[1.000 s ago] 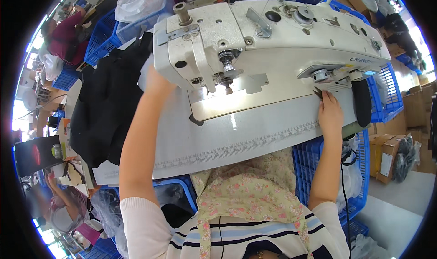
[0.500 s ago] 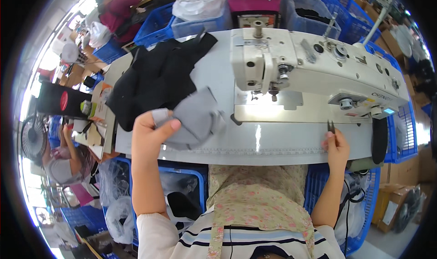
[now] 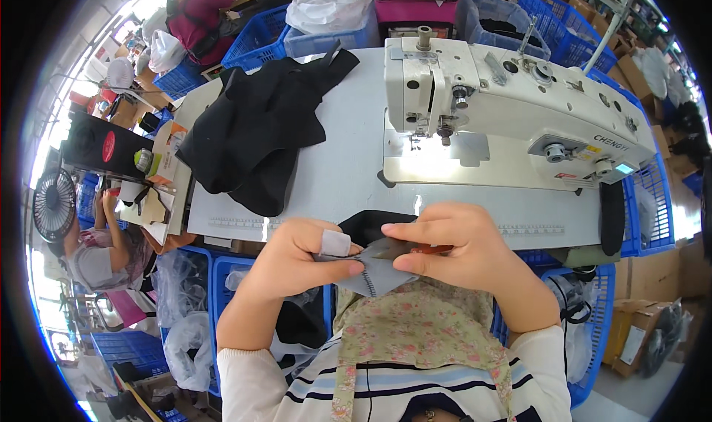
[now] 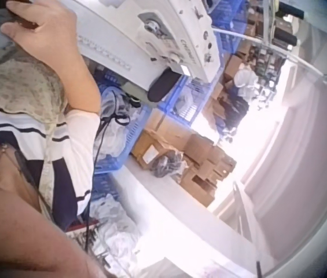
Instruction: The person sews black fabric pieces using an industrial sewing machine, then trims the excess thread and edges with scissors. They repeat this process for multiple glove components, handling the fabric and tools with both hands.
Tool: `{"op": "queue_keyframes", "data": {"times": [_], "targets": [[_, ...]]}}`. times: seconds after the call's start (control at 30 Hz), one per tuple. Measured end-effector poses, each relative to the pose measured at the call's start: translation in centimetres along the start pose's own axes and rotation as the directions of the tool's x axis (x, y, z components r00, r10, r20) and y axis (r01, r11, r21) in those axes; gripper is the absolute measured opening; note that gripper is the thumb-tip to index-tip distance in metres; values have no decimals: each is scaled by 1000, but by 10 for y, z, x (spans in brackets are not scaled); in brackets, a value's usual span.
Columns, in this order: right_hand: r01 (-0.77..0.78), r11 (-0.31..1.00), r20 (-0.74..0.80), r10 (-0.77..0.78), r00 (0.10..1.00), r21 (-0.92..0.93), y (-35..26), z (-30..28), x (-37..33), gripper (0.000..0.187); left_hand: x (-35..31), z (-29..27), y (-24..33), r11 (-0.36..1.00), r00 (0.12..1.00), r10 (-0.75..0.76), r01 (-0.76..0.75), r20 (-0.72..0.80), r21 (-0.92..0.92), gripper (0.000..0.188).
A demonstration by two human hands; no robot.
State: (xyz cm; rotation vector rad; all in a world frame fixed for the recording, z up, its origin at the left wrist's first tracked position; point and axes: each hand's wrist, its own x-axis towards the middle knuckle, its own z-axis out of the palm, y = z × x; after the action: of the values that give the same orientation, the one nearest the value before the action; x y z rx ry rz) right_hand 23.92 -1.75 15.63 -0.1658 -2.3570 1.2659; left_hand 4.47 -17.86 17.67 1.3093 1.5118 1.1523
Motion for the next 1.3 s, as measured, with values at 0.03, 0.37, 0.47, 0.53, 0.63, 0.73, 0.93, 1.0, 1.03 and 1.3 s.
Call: {"op": "queue_keyframes", "data": {"times": [0.03,0.37,0.47,0.53,0.63,0.73,0.93,1.0,1.03,1.3], "targets": [[8,1000,5,-8,1000,-5,-2,1,1,33,-1,2,1,1000,1000,-3,3,5,1,15],[19,1000,35,-19,999,-5,-4,3,0,29,0,11,3,1000,1000,17,-16,-17,15,16],[32,999,42,-31,999,-12,-2,3,0,29,-1,10,3,1000,1000,-11,11,-3,13,14],[24,1000,28,-24,999,5,-2,3,-1,28,-2,7,3,999,999,-28,27,36,21,12],[-37,996,11,36,999,77,-1,1,-3,29,-3,11,11,987,1000,5,-8,20,163,14],[-142,983,122,127,984,116,-2,-12,-1,33,-6,16,23,886,994,103,-104,25,452,18],[-377,918,362,314,878,120,-3,-31,4,39,-8,20,15,714,957,271,-271,102,645,23],[-389,917,390,329,860,84,-5,-32,6,39,-7,21,13,676,937,319,-331,144,658,23],[-361,929,385,305,871,79,-4,-31,6,37,-7,22,13,654,927,337,-357,166,667,23],[-280,960,403,245,882,28,-4,-32,8,32,-6,27,14,592,893,407,-420,194,688,25]]}}
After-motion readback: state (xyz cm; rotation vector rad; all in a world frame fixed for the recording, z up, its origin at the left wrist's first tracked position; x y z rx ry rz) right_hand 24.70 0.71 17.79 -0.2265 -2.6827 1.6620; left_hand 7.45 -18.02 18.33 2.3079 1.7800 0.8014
